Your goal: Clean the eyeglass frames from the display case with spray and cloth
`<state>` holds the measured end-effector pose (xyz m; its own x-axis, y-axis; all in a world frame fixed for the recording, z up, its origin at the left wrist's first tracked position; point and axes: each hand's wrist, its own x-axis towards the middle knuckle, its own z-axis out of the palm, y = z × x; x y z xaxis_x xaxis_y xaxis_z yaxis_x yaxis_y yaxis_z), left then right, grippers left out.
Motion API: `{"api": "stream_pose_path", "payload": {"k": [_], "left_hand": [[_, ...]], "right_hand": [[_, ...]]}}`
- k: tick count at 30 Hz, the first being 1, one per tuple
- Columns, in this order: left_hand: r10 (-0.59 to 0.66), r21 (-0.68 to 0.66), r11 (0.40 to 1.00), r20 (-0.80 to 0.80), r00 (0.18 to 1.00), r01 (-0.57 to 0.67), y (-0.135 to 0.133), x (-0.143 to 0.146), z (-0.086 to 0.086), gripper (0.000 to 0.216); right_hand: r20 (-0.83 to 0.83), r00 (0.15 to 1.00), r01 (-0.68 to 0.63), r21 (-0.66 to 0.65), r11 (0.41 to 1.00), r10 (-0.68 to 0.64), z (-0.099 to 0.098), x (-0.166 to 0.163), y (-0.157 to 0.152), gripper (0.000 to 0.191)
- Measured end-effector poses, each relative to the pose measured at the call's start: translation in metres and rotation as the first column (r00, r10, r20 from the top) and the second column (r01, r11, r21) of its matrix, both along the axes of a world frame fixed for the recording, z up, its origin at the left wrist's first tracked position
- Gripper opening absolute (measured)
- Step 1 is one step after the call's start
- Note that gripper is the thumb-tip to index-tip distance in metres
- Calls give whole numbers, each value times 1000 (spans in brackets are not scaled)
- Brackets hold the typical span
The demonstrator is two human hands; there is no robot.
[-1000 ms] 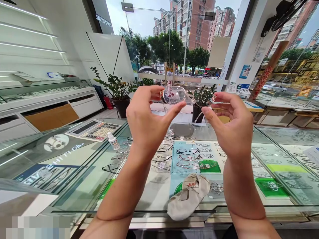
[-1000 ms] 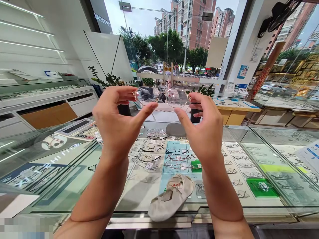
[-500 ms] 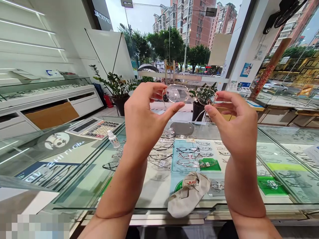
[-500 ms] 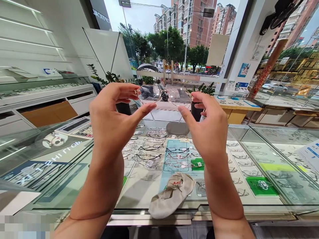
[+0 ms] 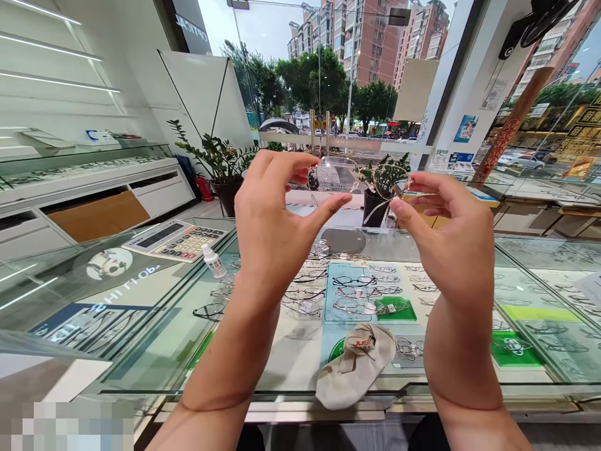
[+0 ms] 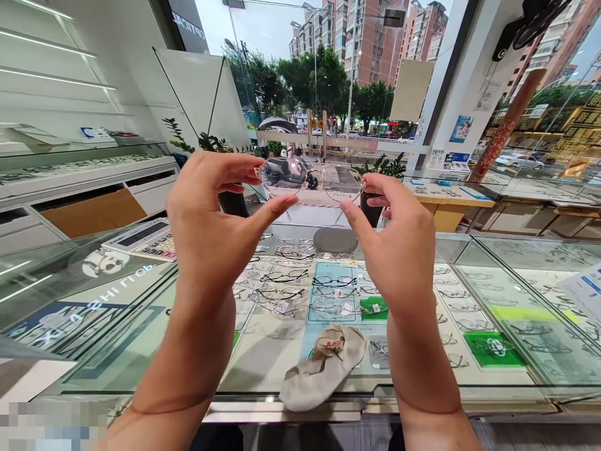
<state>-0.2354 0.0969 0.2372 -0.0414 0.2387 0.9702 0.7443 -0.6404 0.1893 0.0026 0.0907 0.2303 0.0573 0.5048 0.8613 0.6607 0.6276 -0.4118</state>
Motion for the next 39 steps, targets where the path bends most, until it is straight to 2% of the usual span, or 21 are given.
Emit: {"api": "stream_pose_path", "payload": {"k": [9, 19, 26, 32, 39], "left_hand": [[-20, -15, 1000, -29, 999, 19, 2, 0, -2, 47], [11, -27, 1000, -31, 999, -12, -1, 0, 1, 45], [8, -85, 996, -53, 999, -13, 4, -6, -1, 47], [22, -136, 990, -64, 998, -31, 3, -7, -2, 53], [-8, -33, 999, -42, 999, 7, 7, -8, 0, 45]], "right_hand": [[5, 1000, 3, -15, 1000, -3, -1, 1, -1, 42], [-12, 1000, 4, -15, 1000, -4, 1, -3, -6, 37], [-3, 1000, -22, 65, 998, 22, 1, -7, -2, 35], [-3, 1000, -27, 82, 996, 27, 1, -8, -3, 36], [1, 1000, -4, 22, 1000, 4, 2, -9, -3, 39]]}}
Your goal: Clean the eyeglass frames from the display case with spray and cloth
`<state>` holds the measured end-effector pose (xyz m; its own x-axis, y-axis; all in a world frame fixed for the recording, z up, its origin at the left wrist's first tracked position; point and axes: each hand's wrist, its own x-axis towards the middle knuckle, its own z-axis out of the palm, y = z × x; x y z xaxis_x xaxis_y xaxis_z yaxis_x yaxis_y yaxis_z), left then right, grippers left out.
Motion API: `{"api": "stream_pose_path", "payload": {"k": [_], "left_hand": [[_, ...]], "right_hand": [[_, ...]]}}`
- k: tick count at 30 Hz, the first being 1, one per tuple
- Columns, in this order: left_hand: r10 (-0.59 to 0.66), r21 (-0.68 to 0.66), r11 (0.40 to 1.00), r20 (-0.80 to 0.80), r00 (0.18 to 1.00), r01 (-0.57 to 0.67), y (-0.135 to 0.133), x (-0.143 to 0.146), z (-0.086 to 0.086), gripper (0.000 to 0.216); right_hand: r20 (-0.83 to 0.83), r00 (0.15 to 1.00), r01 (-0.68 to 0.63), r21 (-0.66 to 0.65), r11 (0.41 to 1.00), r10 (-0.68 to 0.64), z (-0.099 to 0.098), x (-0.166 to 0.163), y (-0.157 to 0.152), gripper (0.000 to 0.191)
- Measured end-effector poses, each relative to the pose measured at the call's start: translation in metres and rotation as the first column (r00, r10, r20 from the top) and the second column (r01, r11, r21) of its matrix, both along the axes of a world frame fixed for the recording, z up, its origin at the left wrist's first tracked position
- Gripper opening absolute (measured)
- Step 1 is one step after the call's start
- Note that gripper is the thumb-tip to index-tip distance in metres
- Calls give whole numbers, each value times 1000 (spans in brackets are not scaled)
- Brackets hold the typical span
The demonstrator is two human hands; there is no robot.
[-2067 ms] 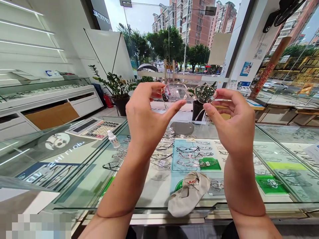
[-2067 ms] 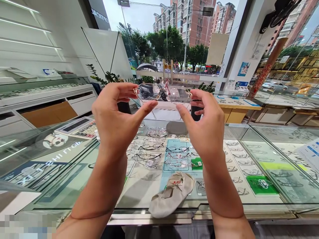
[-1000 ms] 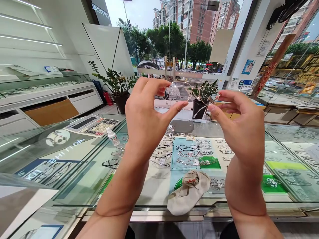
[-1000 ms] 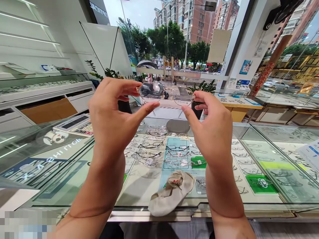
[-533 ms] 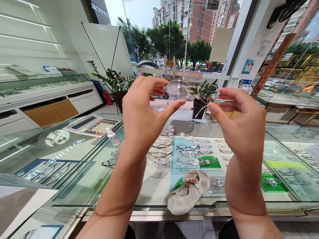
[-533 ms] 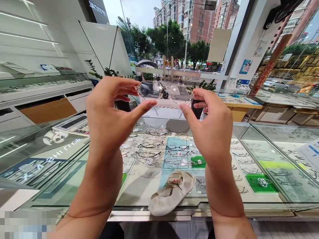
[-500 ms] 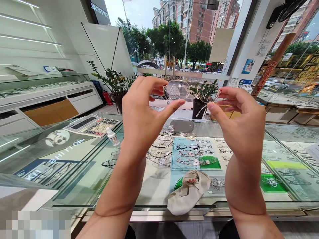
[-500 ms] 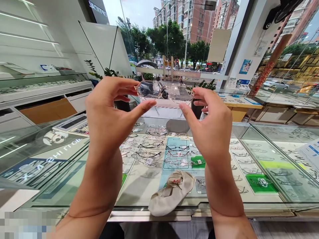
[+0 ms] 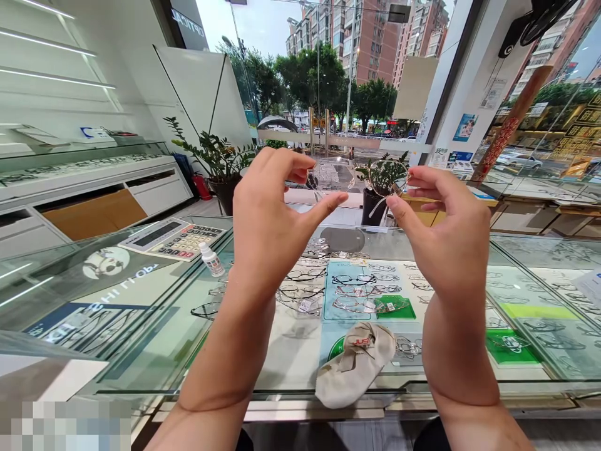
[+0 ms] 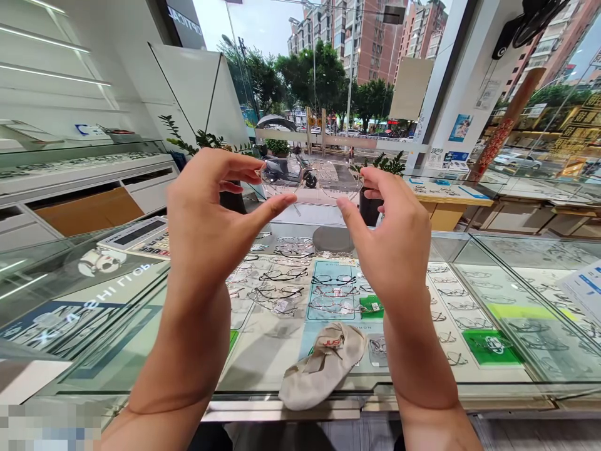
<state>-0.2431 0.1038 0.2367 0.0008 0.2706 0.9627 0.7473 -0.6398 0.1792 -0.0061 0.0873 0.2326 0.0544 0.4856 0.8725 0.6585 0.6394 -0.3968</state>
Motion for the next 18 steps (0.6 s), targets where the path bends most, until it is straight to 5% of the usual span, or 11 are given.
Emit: {"api": "stream_pose_path", "payload": {"k": [18], "left_hand": [[-5, -2, 1000, 38, 999, 5, -3, 5, 1, 47]], "right_hand": [[25, 1000, -5, -4, 1000, 5, -5, 4, 9, 40]]}}
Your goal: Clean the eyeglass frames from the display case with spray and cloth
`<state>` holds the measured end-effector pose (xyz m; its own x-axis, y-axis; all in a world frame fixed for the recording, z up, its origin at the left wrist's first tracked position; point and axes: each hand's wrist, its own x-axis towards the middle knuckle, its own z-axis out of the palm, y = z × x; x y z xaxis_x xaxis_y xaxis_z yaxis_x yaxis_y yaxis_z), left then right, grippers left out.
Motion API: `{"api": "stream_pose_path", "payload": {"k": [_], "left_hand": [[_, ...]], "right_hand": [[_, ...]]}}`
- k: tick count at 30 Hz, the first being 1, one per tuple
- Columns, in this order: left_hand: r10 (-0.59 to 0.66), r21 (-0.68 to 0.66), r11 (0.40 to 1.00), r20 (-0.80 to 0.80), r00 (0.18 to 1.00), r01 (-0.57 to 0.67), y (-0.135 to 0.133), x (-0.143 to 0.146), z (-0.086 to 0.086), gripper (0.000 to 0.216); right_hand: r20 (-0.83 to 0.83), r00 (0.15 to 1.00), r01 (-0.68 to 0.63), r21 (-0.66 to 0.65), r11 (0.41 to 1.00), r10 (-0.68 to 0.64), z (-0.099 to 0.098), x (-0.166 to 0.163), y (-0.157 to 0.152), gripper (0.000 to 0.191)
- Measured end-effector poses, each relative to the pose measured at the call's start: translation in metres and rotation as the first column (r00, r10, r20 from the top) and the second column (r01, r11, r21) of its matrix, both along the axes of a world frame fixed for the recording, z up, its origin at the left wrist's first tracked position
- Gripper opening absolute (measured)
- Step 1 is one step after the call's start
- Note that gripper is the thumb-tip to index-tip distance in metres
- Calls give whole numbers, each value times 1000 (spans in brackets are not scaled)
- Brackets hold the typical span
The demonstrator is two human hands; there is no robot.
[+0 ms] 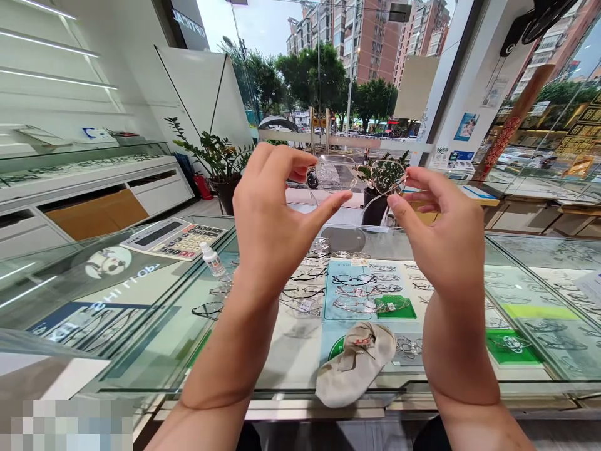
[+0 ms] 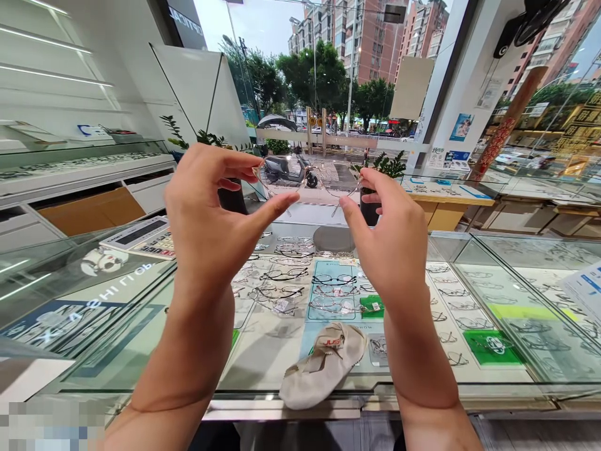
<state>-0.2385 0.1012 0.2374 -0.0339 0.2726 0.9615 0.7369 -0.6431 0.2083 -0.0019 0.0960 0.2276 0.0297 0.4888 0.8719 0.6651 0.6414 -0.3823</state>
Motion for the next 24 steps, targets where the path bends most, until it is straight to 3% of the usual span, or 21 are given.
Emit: {"api": "stream_pose_path", "payload": {"k": [12, 24], "left_hand": [[16, 15, 1000, 26, 1000, -16, 1, 3, -1, 46], [44, 52, 998, 4, 999, -45, 1, 2, -4, 49]], "right_hand": [[-122, 990, -69, -6, 998, 68, 3, -4, -3, 38], [-64, 993, -104, -81, 991, 99, -4, 1, 7, 46]]}}
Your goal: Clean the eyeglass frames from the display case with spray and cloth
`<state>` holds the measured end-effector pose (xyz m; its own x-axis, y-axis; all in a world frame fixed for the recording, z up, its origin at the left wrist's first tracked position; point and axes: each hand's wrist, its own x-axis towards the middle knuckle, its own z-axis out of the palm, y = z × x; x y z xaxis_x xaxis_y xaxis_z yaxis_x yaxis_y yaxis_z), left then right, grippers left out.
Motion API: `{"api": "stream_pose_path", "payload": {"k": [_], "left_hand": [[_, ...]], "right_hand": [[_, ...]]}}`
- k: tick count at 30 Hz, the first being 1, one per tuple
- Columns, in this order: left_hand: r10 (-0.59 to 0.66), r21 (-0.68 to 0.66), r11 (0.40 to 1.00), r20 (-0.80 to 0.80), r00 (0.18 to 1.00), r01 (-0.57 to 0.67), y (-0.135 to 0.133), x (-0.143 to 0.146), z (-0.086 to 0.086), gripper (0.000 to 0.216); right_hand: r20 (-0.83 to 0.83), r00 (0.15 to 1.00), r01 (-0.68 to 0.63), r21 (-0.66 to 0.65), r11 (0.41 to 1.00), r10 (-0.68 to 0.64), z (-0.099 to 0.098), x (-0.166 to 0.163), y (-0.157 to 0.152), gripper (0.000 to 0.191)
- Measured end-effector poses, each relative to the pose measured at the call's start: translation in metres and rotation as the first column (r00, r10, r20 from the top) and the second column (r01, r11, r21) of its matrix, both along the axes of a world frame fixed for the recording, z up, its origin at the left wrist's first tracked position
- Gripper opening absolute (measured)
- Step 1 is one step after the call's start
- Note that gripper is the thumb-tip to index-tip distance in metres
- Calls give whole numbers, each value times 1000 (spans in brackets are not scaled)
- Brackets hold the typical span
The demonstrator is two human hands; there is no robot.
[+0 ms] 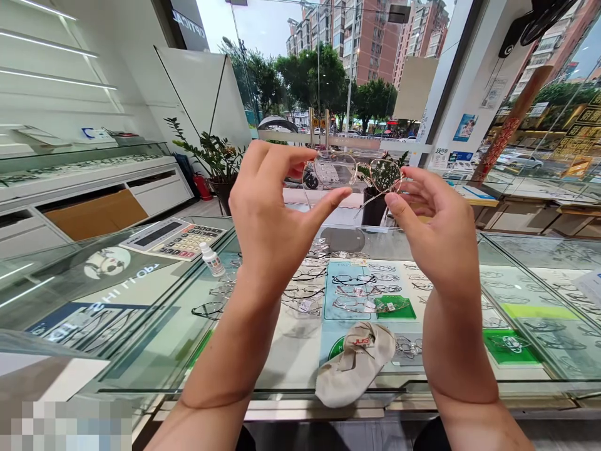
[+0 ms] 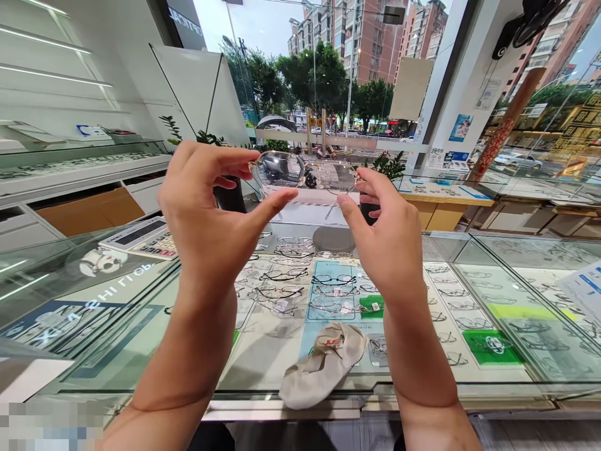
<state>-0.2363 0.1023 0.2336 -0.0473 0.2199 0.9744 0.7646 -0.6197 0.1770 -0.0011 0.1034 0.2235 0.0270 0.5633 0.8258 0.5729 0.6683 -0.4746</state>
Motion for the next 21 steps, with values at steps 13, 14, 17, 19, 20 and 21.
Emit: {"api": "stream_pose_path", "payload": {"k": [13, 14, 17, 19, 20, 21], "left_hand": [[-83, -61, 994, 67, 994, 87, 24, -3, -4, 51], [-79, -56, 995, 68, 995, 83, 28, -3, -5, 53], [-45, -45, 998, 55, 997, 48, 40, -2, -9, 61], [-30, -42, 999, 35, 999, 32, 45, -1, -10, 65], [-39, -41, 998, 33, 999, 41, 46, 0, -10, 65], [-62, -37, 997, 43, 997, 63, 47, 0, -10, 63]], "right_hand": [[-36, 998, 63, 114, 991, -59, 3, -6, -5, 41], [-40, 997, 70, 129, 989, -65, 3, -7, -6, 41], [-49, 996, 80, 151, 985, -73, 4, -12, -8, 42], [-64, 996, 77, 149, 986, -69, 6, -15, -9, 41], [-78, 995, 76, 148, 986, -65, 7, -16, -10, 38], [-98, 993, 74, 153, 985, -59, 7, -17, -10, 34]]}}
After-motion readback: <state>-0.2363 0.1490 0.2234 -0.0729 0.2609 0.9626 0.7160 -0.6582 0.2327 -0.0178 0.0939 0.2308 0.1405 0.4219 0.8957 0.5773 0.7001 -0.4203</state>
